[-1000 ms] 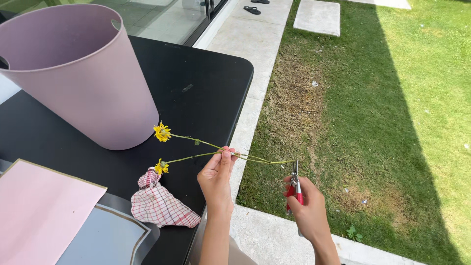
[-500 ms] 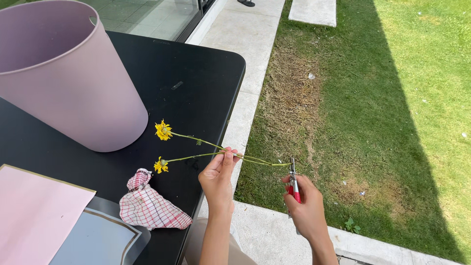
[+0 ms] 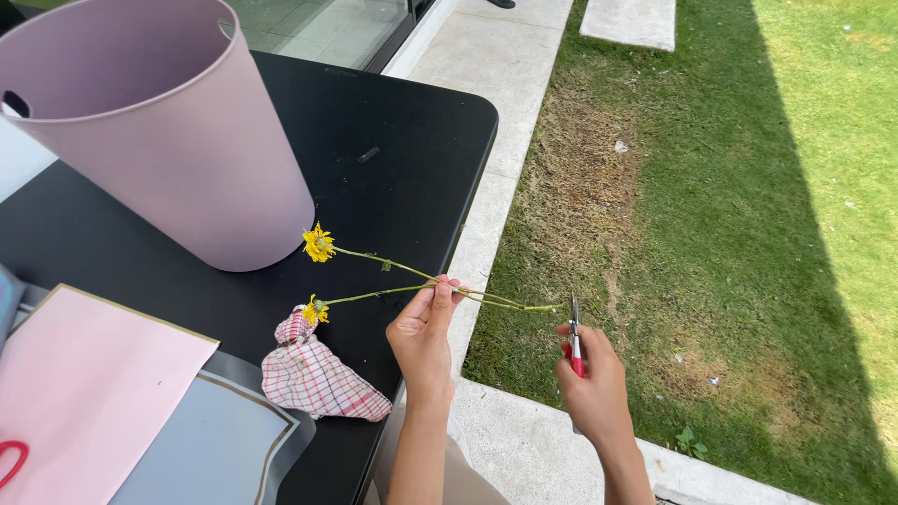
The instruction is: The person prepares a bouquet of flowers by selecting yellow flowers from a bucket, trimming the stems using a pair of shears, and wiping the stems with a cloth. The person then adds the yellow flowers to an existing arrangement of white and purple flowers on a piece of pink and blue wrapping paper.
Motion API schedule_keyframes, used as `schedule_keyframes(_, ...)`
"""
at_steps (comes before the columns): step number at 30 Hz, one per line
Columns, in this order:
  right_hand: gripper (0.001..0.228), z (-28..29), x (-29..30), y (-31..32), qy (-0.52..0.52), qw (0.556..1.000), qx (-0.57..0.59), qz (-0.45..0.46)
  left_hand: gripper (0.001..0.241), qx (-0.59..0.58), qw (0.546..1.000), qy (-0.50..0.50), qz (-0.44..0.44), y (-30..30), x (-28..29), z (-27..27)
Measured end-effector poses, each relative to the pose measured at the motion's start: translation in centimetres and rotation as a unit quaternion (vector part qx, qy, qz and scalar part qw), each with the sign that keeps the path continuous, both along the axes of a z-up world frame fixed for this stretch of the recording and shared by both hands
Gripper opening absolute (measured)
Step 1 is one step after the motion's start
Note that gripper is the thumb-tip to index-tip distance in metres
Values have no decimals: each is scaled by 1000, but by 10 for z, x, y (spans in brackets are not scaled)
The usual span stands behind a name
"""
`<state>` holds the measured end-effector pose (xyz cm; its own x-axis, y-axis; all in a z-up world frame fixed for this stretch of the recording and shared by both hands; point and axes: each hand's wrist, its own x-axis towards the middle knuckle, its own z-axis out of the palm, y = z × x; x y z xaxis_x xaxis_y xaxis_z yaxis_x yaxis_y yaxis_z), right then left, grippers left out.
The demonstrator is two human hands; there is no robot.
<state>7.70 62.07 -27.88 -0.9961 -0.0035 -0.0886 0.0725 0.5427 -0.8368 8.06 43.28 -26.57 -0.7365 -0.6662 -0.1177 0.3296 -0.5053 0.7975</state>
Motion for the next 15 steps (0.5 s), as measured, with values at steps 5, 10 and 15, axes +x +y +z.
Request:
schedule_keyframes(5, 68, 16, -18, -77, 21, 983, 107, 148, 34, -13, 993, -17, 113, -64, 38, 30)
schedule_keyframes(10, 65, 12, -27, -183, 96, 951, 159, 245, 30, -74, 968, 10, 238, -125, 85, 31)
schedule_keyframes(15, 74, -45, -44, -255, 203, 896, 295, 262, 33, -66, 956, 12, 285, -154, 114, 31)
